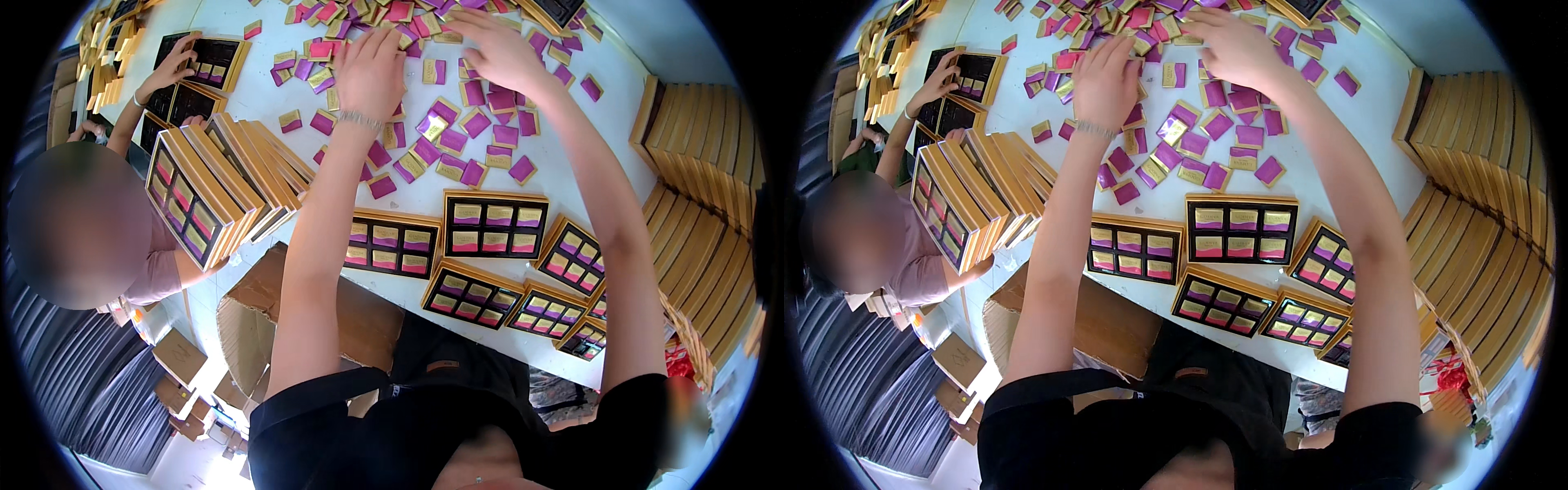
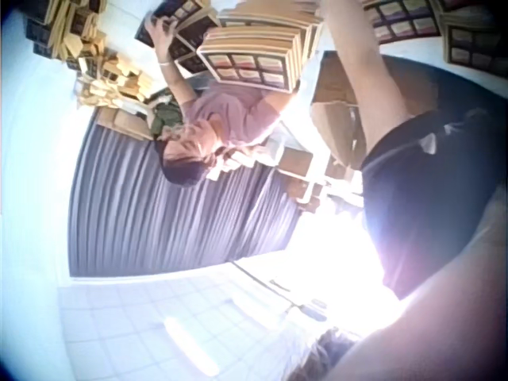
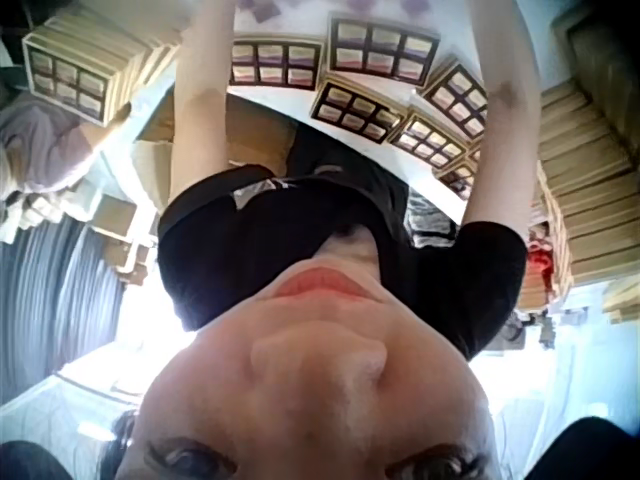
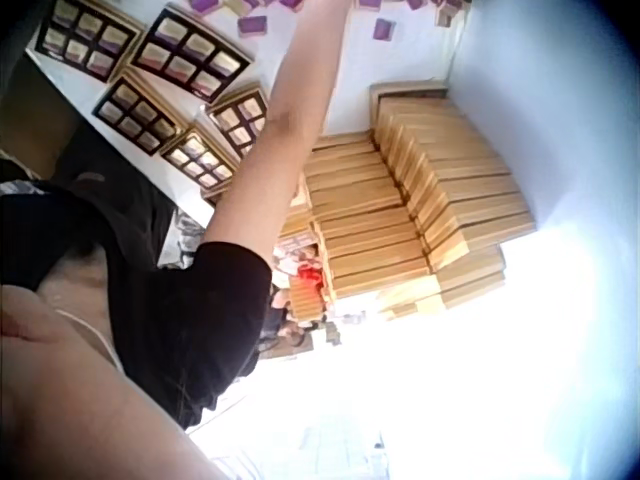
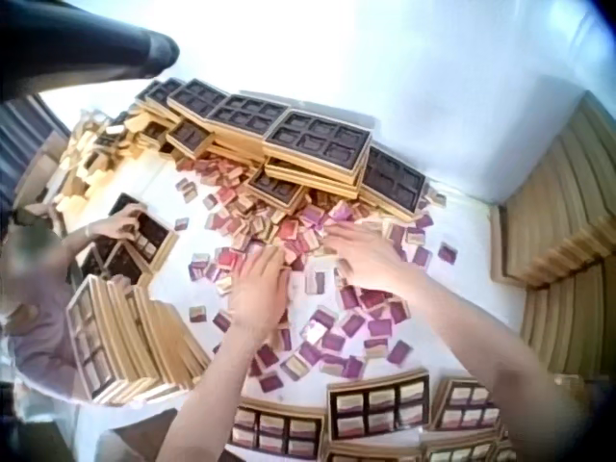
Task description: The person assembles cosmetic palettes by placing small, colorful rectangular blocks into the compartments of black trays. They pick up the blocks from a pile on the table and arrange them into the grid slots of the trays, then stack the completed palettes.
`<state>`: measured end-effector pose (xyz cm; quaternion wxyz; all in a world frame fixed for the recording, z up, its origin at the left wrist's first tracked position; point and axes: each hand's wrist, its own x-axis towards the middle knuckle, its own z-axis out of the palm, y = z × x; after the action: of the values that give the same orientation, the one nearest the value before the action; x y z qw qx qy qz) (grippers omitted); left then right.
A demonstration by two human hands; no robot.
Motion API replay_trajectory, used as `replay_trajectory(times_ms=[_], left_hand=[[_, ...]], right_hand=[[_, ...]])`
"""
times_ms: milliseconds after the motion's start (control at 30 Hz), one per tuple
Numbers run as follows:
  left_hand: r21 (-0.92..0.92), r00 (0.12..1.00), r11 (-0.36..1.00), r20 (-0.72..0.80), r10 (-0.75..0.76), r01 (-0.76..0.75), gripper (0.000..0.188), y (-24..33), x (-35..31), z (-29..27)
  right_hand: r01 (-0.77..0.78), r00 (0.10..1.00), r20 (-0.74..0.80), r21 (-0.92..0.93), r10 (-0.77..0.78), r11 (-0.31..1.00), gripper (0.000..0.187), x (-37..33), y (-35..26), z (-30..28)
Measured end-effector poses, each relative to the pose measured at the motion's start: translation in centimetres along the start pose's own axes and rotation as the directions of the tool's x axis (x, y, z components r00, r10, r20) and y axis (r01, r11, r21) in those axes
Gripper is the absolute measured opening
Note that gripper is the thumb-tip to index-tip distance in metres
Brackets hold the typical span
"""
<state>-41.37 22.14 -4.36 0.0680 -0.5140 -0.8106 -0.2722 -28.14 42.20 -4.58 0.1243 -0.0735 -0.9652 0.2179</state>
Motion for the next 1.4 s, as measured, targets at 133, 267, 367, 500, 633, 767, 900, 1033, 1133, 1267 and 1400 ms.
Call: replay_trajectory(times_ms=[133, 267, 367, 500, 633, 767, 900, 1033, 1133, 1267, 1400], left_hand=[[0.282, 0.982, 0.949, 0.164, 0.096, -0.14, 0.046, 2.0, -1.3, 2.2], [-0.124, 0.994, 0.992, 0.107, -0.019, 0.032, 0.039, 0.2, -3.0, 1.1], [-0.07, 0.985, 0.984, 0.061, -0.16, 0.164, 0.035, 0.8, 3.0, 1.7], [0.313, 0.988, 0.948, 0.121, -0.092, 0.05, 0.035, 3.8, 4.2, 3.4], [0.287, 0.952, 0.957, 0.301, -0.056, -0.035, 0.032, 2.4, 0.0, 3.6], [0.174, 0.952, 0.982, 0.284, -0.116, 0.068, 0.033, 1.7, 0.7, 3.0], [0.317, 0.944, 0.927, 0.192, -0.267, 0.198, 0.034, -0.4, 1.2, 1.0], [-0.428, 0.966, 0.866, 0.087, -0.245, 0.259, 0.02, 14.8, -4.6, -5.0], [-0.67, 0.872, 0.604, 0.481, -0.089, 0.432, 0.015, 27.4, -14.8, -3.9], [-0.739, 0.745, 0.473, 0.628, 0.226, 0.479, 0.012, 39.7, -26.6, -1.0], [-0.783, 0.821, 0.603, 0.439, 0.365, 0.151, 0.012, 44.2, -30.8, 2.6]], right_hand=[[-0.021, 0.999, 0.038, -0.172, 0.028, 0.985, 0.054, -2.1, -1.3, 2.7], [-0.111, 0.992, -0.054, -0.005, 0.111, 0.994, 0.049, -4.4, -1.7, 2.0], [-0.098, 0.966, -0.252, -0.177, 0.051, 0.979, 0.046, -2.4, -1.9, 3.2], [-0.161, 0.958, -0.261, -0.144, 0.119, 0.976, 0.047, -2.6, -3.2, 3.1], [-0.175, 0.923, -0.345, 0.019, 0.171, 0.984, 0.042, -5.8, -2.3, 0.7], [-0.414, 0.898, -0.103, 0.131, 0.428, 0.901, 0.039, -9.1, -1.9, -3.6], [-0.3, 0.872, -0.324, 0.238, 0.367, 0.924, 0.016, -17.1, -3.9, -7.3], [-0.499, 0.686, -0.146, 0.619, 0.713, 0.606, 0.051, -31.7, -10.9, -17.8], [-0.601, 0.42, -0.308, 0.61, 0.853, 0.516, 0.022, -45.7, -13.9, -18.5], [-0.561, 0.02, -0.127, 0.819, 0.992, 0.117, 0.02, -57.0, -19.3, -14.4], [-0.549, -0.132, -0.243, 0.825, 0.961, 0.134, 0.013, -60.7, -21.9, -9.7]])
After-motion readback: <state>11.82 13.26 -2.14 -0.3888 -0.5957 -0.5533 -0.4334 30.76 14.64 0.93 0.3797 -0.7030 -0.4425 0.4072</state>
